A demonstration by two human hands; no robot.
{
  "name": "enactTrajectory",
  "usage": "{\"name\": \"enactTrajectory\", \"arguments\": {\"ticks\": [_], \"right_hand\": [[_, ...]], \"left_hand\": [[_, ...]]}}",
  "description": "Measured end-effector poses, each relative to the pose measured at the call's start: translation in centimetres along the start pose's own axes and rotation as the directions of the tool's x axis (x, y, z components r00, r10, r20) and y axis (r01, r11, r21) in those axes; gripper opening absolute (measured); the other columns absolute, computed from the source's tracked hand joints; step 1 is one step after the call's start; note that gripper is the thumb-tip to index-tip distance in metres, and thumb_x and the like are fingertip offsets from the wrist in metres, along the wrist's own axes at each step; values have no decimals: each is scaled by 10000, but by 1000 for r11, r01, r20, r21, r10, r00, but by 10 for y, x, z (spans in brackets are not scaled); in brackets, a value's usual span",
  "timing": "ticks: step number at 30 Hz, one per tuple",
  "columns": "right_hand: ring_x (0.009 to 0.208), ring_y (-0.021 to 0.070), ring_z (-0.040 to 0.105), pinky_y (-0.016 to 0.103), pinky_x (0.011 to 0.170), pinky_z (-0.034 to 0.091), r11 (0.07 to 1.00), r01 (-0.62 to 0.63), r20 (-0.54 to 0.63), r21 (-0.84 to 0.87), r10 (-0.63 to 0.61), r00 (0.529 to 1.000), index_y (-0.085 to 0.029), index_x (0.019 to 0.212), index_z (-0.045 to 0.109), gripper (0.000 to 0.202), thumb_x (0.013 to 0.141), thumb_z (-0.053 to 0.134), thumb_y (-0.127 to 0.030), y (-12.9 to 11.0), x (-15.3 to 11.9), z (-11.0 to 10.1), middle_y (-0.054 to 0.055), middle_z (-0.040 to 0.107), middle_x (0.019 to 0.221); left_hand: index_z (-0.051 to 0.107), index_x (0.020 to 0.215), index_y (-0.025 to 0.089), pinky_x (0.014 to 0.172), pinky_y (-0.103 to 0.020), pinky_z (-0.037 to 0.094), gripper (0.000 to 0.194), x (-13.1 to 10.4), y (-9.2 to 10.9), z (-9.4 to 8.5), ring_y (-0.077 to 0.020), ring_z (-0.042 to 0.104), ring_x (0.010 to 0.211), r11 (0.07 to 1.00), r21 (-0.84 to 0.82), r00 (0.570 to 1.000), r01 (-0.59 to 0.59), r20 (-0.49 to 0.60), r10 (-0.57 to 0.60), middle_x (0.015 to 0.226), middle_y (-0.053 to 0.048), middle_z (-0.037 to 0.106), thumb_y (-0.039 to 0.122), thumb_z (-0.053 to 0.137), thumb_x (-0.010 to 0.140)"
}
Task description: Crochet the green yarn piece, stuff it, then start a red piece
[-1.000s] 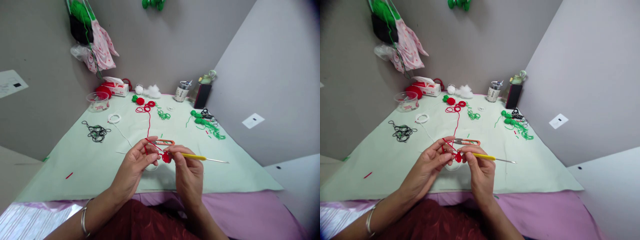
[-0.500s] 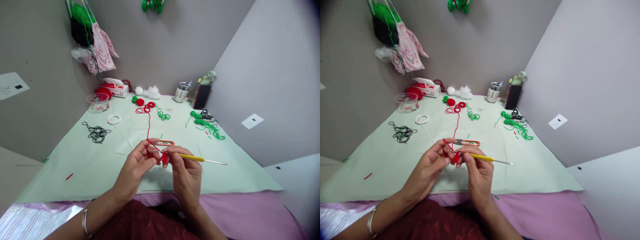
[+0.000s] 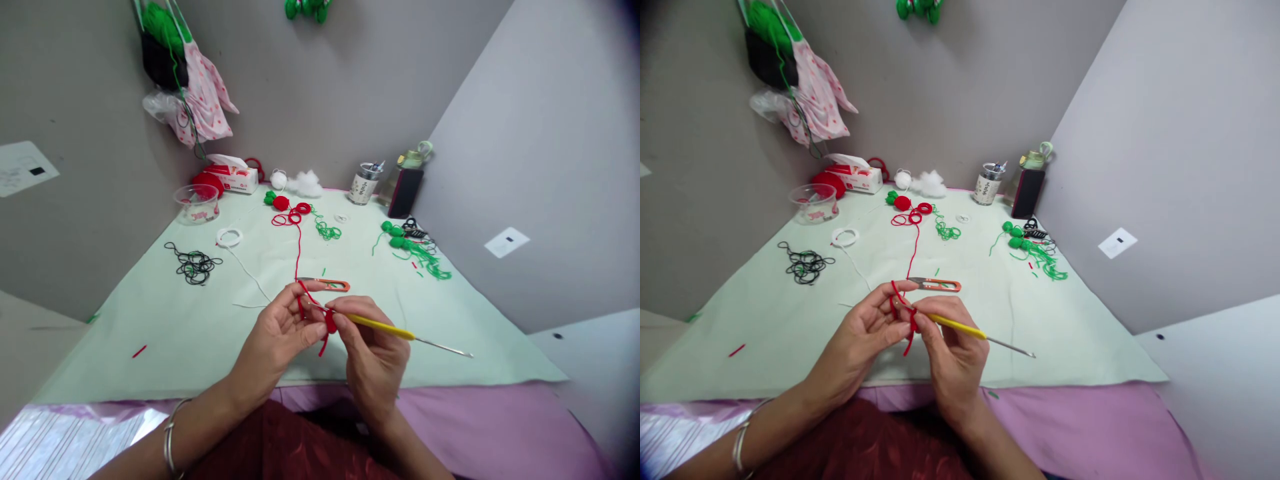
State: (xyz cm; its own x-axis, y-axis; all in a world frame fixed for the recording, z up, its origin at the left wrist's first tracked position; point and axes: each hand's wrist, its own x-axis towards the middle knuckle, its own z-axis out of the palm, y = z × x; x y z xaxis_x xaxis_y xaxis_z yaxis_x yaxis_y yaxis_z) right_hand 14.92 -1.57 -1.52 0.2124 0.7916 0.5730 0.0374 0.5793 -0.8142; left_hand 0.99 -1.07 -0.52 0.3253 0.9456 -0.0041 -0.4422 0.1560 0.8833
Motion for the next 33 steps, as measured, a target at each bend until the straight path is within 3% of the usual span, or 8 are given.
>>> {"name": "enactTrajectory", "arguments": {"ticks": [9, 15, 19, 23, 29, 33], "right_hand": [[807, 172, 697, 298, 667, 601, 999, -24, -28, 22, 24, 999, -243, 907, 755, 189, 852, 715, -67, 1, 1, 3, 28, 740, 858], [846, 192, 685, 355, 704, 602, 995, 72, -8, -66, -73, 997, -267, 995, 752, 263, 876, 688, -41, 4, -7, 1, 46, 728, 914], [894, 196, 683, 350, 731, 598, 983, 146, 16, -109, -145, 989, -281, 1044, 754, 334, 875, 669, -5, 5, -9, 3, 51, 730, 934], [878, 174, 678, 298, 693, 586, 999, 38, 42, -4, -38, 998, -286, 1025, 754, 280, 897, 672, -50, 4, -5, 2, 33, 730, 942], [939, 181, 691, 323, 828, 570, 987, -159, 118, 19, 156, 981, -254, 985, 770, 149, 974, 623, -228, 8, 2, -9, 38, 753, 961], [850, 181, 707, 328, 773, 586, 965, -242, 127, 97, 229, 965, -230, 994, 757, 172, 990, 595, -289, 10, 3, -12, 51, 756, 958]], "left_hand": [[661, 1231, 251, 824, -225, 474, 392, -1, 1, 0, -119, 581, 870, 999, -10, 998, -33, -45, 33, 907, 1, 626, 237, 775, 856], [665, 1205, 215, 863, -278, 470, 322, -3, 6, 4, -145, 594, 854, 998, -37, 999, -43, -25, 42, 890, -14, 638, 312, 719, 903], [667, 1185, 236, 859, -248, 466, 335, -1, 2, 3, -130, 598, 870, 999, 8, 997, -42, -59, 43, 895, 5, 635, 267, 768, 867], [668, 1178, 229, 846, -248, 478, 300, 0, -1, 1, -125, 605, 854, 1000, -3, 997, -27, -70, 27, 908, 2, 646, 255, 740, 888], [662, 1187, 213, 827, -275, 504, 333, 0, 3, 1, -138, 631, 823, 999, -37, 994, 7, -107, -11, 920, -20, 688, 252, 750, 869], [676, 1176, 209, 817, -281, 506, 341, 2, 5, 2, -143, 644, 800, 999, -40, 994, -9, -113, 4, 879, -13, 675, 254, 763, 849]]}}
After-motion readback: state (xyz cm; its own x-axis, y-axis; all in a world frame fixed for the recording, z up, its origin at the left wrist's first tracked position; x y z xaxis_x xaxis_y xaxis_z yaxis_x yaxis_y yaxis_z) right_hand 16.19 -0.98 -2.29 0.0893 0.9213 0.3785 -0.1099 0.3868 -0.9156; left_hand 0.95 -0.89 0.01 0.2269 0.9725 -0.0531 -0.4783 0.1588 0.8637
